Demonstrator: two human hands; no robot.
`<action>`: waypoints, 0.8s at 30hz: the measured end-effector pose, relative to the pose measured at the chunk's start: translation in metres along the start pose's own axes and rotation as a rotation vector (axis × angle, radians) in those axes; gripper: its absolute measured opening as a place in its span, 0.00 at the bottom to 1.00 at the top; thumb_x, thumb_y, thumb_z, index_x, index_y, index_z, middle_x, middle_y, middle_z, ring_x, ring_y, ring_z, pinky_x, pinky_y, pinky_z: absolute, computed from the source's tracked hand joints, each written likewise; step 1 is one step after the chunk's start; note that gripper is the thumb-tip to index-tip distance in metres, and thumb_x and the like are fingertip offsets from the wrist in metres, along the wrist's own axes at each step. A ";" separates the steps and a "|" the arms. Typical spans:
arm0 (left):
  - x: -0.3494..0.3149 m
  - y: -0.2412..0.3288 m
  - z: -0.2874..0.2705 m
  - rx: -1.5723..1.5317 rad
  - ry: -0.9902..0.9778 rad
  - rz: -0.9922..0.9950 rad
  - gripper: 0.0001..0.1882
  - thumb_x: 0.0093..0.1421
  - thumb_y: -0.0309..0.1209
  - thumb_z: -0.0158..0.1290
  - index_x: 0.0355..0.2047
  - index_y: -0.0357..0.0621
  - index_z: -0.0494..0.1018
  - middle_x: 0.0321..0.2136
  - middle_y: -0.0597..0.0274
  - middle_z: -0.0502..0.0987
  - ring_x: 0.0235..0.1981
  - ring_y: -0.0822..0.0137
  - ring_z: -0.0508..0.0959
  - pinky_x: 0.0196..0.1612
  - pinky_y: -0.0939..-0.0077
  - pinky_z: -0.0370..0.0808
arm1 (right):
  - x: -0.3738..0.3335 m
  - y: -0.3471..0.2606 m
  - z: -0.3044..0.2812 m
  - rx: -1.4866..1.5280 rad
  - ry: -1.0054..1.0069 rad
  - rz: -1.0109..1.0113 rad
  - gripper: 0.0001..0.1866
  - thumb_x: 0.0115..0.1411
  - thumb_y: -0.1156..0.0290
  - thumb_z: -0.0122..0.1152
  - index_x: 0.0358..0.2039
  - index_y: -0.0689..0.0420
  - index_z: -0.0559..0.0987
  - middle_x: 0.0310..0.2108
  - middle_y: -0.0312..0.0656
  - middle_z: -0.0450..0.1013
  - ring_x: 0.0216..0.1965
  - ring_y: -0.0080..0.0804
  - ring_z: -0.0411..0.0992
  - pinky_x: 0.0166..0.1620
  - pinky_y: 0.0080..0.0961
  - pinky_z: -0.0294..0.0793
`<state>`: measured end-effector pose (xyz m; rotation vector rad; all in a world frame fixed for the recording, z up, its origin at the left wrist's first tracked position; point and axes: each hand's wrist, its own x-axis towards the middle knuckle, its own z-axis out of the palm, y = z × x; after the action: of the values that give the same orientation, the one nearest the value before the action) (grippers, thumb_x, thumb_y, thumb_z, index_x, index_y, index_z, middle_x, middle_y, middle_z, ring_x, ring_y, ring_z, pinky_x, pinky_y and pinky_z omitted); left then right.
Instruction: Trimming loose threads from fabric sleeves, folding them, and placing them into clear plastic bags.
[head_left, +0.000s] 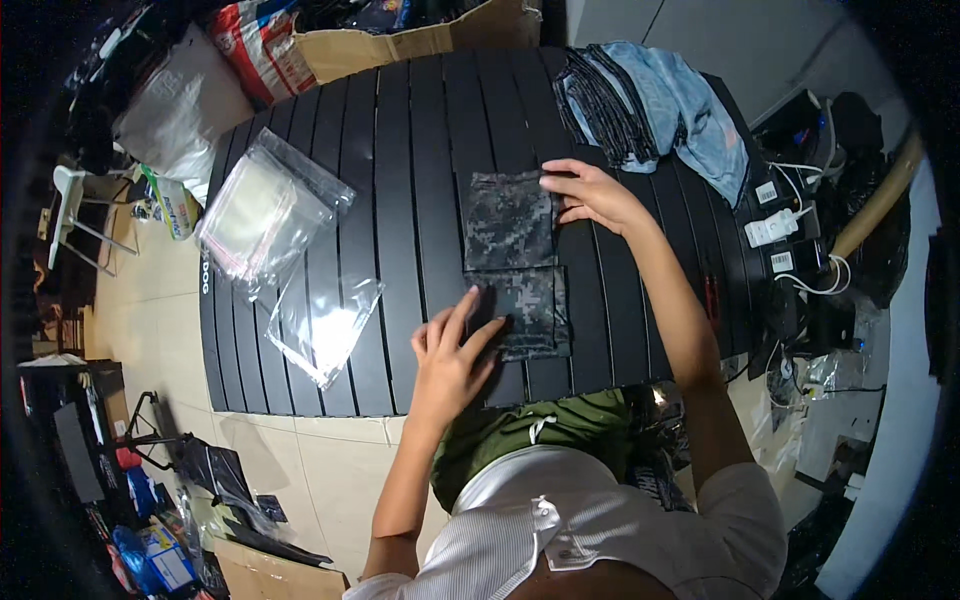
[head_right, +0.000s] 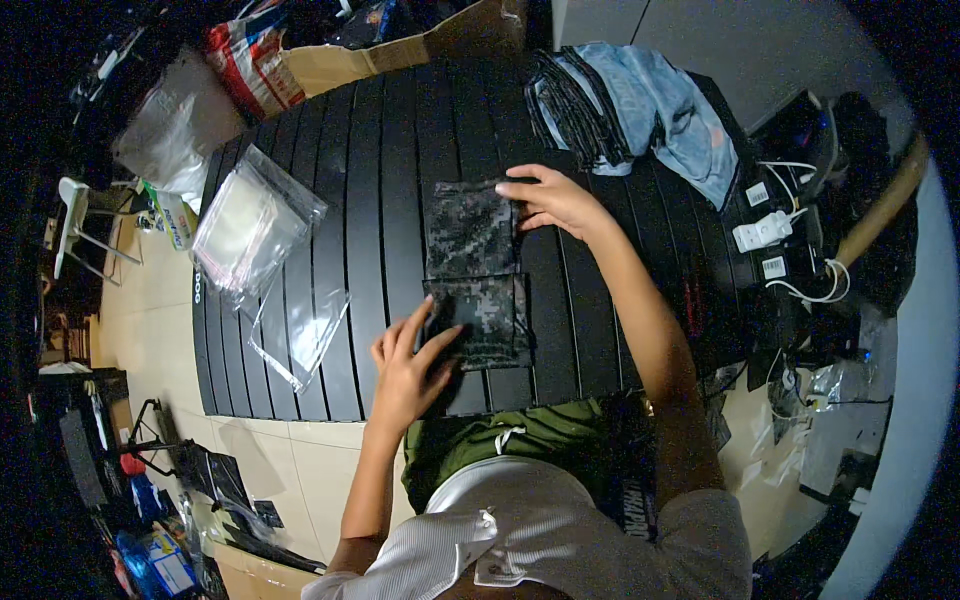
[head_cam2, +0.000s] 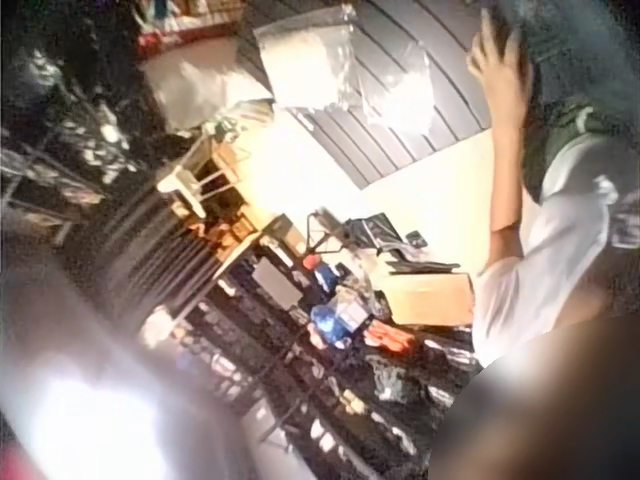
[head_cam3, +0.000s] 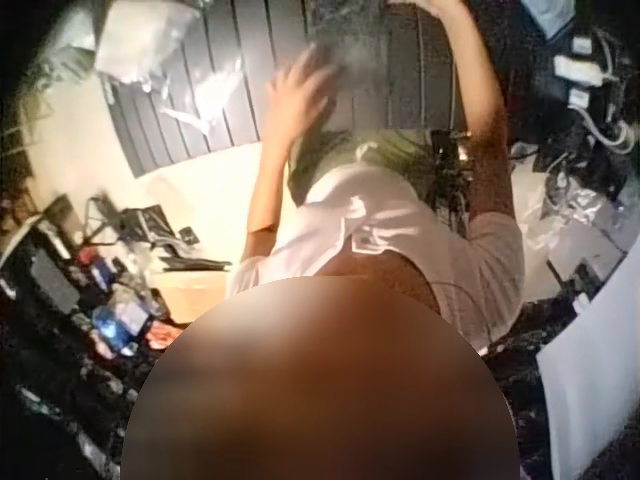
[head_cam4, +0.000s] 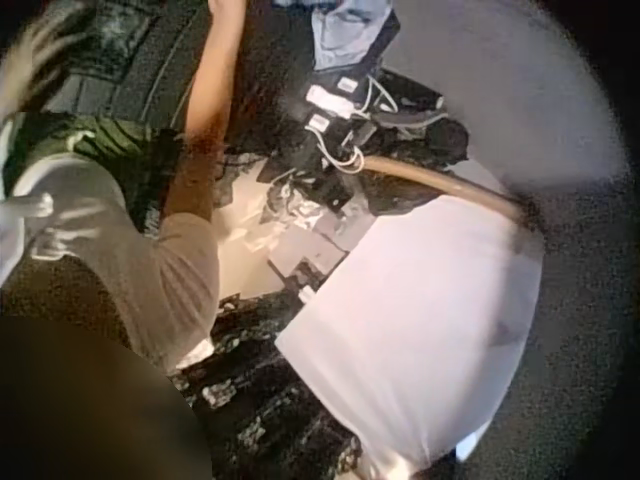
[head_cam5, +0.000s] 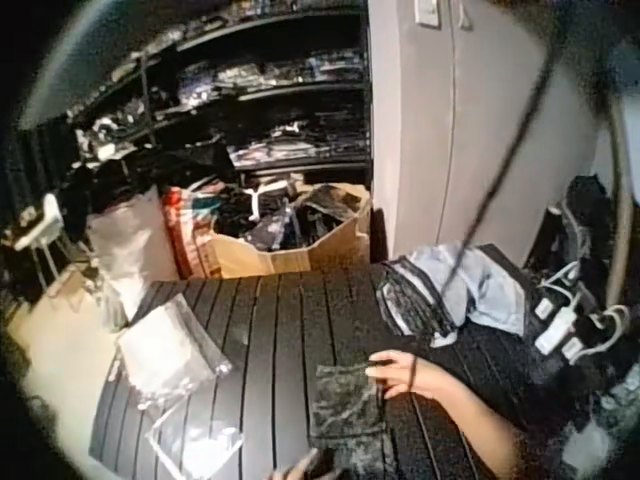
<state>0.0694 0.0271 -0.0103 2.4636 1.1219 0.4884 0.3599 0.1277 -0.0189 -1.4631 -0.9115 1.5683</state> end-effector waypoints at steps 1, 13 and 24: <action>0.000 -0.001 0.000 0.000 -0.004 -0.006 0.23 0.44 0.28 0.57 0.44 0.53 0.72 0.57 0.59 0.59 0.52 0.57 0.62 0.52 0.62 0.56 | 0.002 0.001 0.003 0.002 -0.004 0.005 0.25 0.56 0.67 0.57 0.53 0.59 0.63 0.34 0.36 0.73 0.32 0.23 0.73 0.33 0.21 0.74; 0.004 -0.016 -0.004 -0.050 -0.073 0.180 0.24 0.46 0.28 0.55 0.47 0.47 0.70 0.54 0.58 0.64 0.56 0.55 0.62 0.56 0.58 0.58 | -0.003 0.009 0.023 -0.709 0.464 -0.913 0.20 0.49 0.80 0.55 0.45 0.58 0.71 0.42 0.42 0.70 0.46 0.32 0.68 0.47 0.27 0.66; 0.036 -0.047 -0.006 0.096 0.015 0.479 0.13 0.46 0.30 0.55 0.34 0.45 0.73 0.37 0.64 0.73 0.44 0.65 0.71 0.52 0.66 0.64 | -0.114 0.061 0.040 -0.973 -0.259 -0.706 0.38 0.44 0.64 0.67 0.56 0.54 0.63 0.58 0.39 0.57 0.64 0.44 0.45 0.62 0.48 0.44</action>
<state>0.0585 0.0846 -0.0221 2.8202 0.5598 0.5985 0.3183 -0.0010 -0.0217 -1.2644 -2.2532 0.7760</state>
